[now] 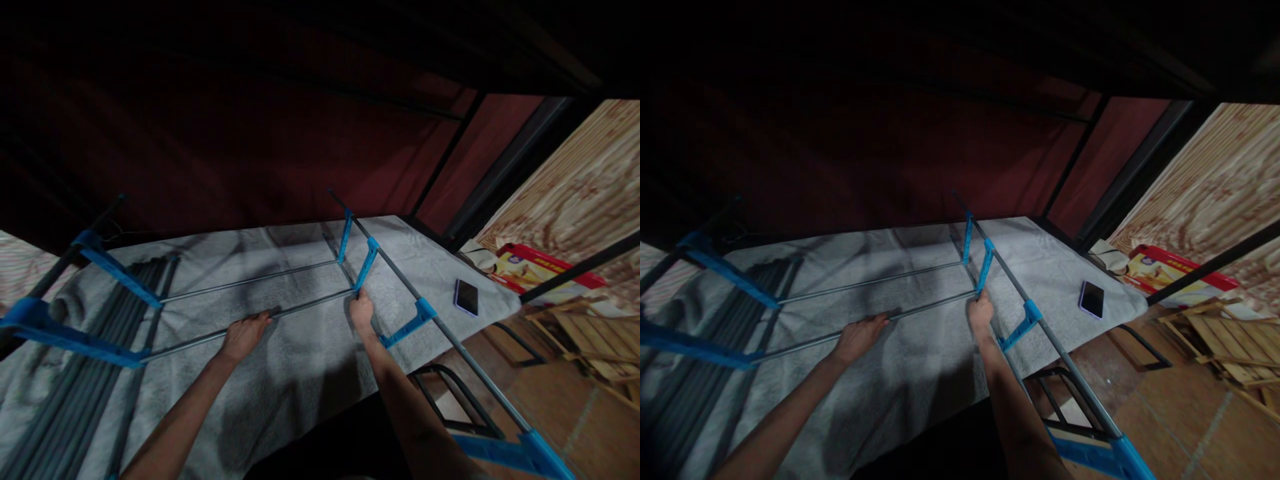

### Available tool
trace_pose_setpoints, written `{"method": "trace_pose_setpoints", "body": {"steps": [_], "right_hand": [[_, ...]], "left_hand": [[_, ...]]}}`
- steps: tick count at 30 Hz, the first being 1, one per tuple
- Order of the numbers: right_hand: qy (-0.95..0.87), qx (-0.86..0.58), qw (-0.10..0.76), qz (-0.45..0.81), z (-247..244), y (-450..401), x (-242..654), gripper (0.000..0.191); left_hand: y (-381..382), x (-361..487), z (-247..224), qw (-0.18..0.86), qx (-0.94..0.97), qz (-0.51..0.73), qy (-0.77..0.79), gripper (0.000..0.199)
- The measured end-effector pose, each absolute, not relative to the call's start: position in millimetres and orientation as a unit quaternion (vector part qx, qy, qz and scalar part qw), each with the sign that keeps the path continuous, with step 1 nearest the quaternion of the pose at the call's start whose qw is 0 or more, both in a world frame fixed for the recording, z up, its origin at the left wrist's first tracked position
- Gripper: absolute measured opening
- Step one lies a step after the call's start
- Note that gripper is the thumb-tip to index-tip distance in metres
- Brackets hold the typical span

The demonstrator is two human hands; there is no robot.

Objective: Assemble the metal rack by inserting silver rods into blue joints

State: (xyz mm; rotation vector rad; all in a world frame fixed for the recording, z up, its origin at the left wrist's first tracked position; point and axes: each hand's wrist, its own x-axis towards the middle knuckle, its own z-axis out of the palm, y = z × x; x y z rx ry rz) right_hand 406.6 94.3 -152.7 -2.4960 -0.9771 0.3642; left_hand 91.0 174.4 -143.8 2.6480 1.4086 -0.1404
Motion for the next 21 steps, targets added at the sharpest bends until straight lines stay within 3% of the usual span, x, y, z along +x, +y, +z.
{"method": "trace_pose_setpoints", "body": {"steps": [8,12,15,18,21], "right_hand": [[-0.318,-0.877,0.333,0.137,-163,98,410,0.046],[-0.306,-0.853,0.418,0.068,-170,93,395,0.054],[-0.368,-0.792,0.487,0.021,-172,102,386,0.054],[-0.423,-0.772,0.472,0.053,-165,132,393,0.060],[-0.402,-0.811,0.416,0.090,-156,175,409,0.069]], "left_hand": [[171,90,-142,0.095,0.875,-0.016,0.474,0.047],[180,78,-140,0.138,0.882,0.088,0.442,0.043],[197,59,-138,0.083,0.824,0.203,0.522,0.042],[215,40,-139,-0.006,0.722,0.260,0.641,0.038],[230,31,-146,-0.050,0.704,0.240,0.667,0.041]]}}
